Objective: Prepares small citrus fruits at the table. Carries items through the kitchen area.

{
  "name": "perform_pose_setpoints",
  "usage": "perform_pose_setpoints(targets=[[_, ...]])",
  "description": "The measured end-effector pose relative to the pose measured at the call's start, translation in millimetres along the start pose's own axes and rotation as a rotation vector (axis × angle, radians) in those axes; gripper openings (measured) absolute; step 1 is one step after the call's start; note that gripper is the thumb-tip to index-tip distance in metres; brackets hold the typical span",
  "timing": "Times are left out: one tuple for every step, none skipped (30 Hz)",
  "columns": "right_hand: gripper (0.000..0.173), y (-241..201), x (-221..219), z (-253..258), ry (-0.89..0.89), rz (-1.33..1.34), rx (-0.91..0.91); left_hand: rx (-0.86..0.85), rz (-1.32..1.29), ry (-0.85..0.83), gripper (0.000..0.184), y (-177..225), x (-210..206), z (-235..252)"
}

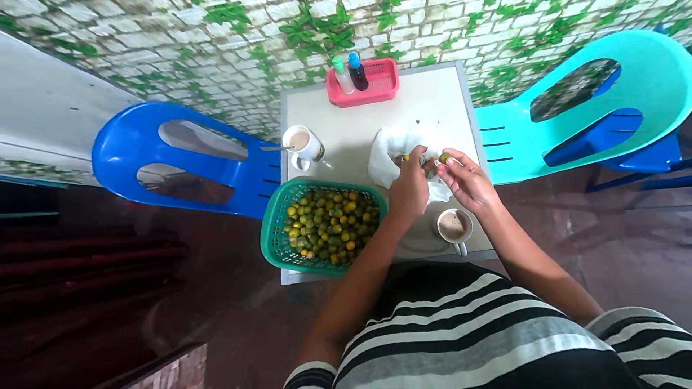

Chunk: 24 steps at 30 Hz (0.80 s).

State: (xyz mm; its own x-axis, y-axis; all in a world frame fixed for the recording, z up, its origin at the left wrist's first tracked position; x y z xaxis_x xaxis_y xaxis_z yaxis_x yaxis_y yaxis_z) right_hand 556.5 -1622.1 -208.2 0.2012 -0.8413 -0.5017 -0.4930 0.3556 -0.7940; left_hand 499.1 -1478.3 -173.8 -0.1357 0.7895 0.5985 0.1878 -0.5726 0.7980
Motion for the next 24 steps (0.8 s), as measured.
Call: perform_pose_setpoints(targets=[[0.022,0.7,0.4,0.0,0.012,0.02,-0.007,0.022,-0.011,-0.012,0.049,-2.4,-0.4,2.5],[0.021,1.1,0.3,-0.6,0.024,0.039,-0.015,0.043,-0.021,-0.033,0.047,-4.7,-0.5,5.0],[0.019,1.3,0.1,-1.8,0.038,0.046,-0.025,0.066,-0.033,-0.066,0.046,-6.7,-0.1,7.3],[0.019,1.3,-0.3,-3.6,0.049,0.04,-0.035,0.089,-0.047,-0.103,0.044,-7.9,0.7,8.8],[0.019,1.6,-0.3,-4.9,0.051,0.026,-0.04,0.103,-0.063,-0.129,0.043,-8.1,1.7,9.4],[0.02,1.7,-0.1,-5.7,0.052,0.02,-0.042,0.1,-0.071,-0.137,0.041,-7.7,2.4,9.4],[0.02,1.9,0.3,-5.9,0.053,0.025,-0.041,0.074,-0.074,-0.12,0.039,-6.5,2.6,8.8],[0.021,2.2,0.4,-6.0,0.052,0.031,-0.038,0.034,-0.074,-0.09,0.038,-3.2,3.0,7.3],[0.02,2.8,0.0,-6.1,0.052,0.037,-0.034,-0.012,-0.064,-0.064,0.037,1.8,4.0,4.9],[0.02,3.4,-1.1,-6.7,0.054,0.045,-0.027,-0.06,-0.05,-0.041,0.037,6.3,4.1,2.2],[0.019,3.9,-2.2,-7.1,0.055,0.056,-0.015,-0.102,-0.032,-0.021,0.038,10.2,3.1,-0.8],[0.018,4.2,-3.6,-7.4,0.056,0.064,0.001,-0.123,-0.008,-0.018,0.039,13.9,1.9,-4.1],[0.017,4.3,-5.0,-7.6,0.057,0.074,0.016,-0.13,0.032,-0.02,0.04,17.6,0.5,-7.6],[0.016,4.2,-6.3,-7.8,0.067,0.082,0.028,-0.122,0.072,-0.03,0.042,20.6,-1.3,-10.3],[0.016,4.4,-7.0,-7.9,0.078,0.091,0.04,-0.11,0.105,-0.041,0.045,22.3,-3.5,-12.4],[0.015,4.9,-7.2,-8.0,0.085,0.093,0.053,-0.107,0.127,-0.042,0.047,22.7,-5.9,-14.1],[0.015,5.6,-6.9,-7.7,0.091,0.091,0.067,-0.116,0.138,-0.032,0.049,22.7,-8.0,-15.5],[0.015,6.1,-6.7,-7.6,0.098,0.084,0.079,-0.127,0.144,-0.026,0.051,22.8,-9.7,-16.7],[0.016,6.4,-6.4,-7.9,0.102,0.078,0.094,-0.132,0.147,-0.022,0.052,23.1,-10.6,-17.6],[0.016,6.8,-6.1,-8.0,0.103,0.067,0.111,-0.133,0.153,-0.019,0.053,23.9,-10.2,-18.1],[0.016,7.1,-6.2,-8.1,0.106,0.051,0.131,-0.124,0.169,-0.028,0.053,25.3,-8.8,-18.2],[0.016,6.8,-6.5,-8.3,0.11,0.027,0.152,-0.117,0.188,-0.034,0.053,26.4,-7.6,-18.0],[0.017,6.1,-7.1,-8.9,0.115,-0.005,0.171,-0.112,0.206,-0.038,0.053,27.1,-6.7,-17.8],[0.017,4.8,-7.8,-9.9,0.12,-0.034,0.187,-0.122,0.219,-0.031,0.054,27.0,-6.6,-17.4]])
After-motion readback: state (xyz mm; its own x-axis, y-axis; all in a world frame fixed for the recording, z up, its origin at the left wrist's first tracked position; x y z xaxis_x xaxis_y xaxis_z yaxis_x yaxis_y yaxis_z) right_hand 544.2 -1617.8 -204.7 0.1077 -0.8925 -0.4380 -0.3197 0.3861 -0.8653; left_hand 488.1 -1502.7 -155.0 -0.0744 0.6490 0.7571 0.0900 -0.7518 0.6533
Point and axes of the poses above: each hand's wrist, its own z-axis towards the middle knuckle, its own x-axis out of the back of the hand, y = z × x, the point moved 2 cm from there along z, towards the middle knuckle, and after that the axes turned 7 degrees about -z, right-handed, at the moved point
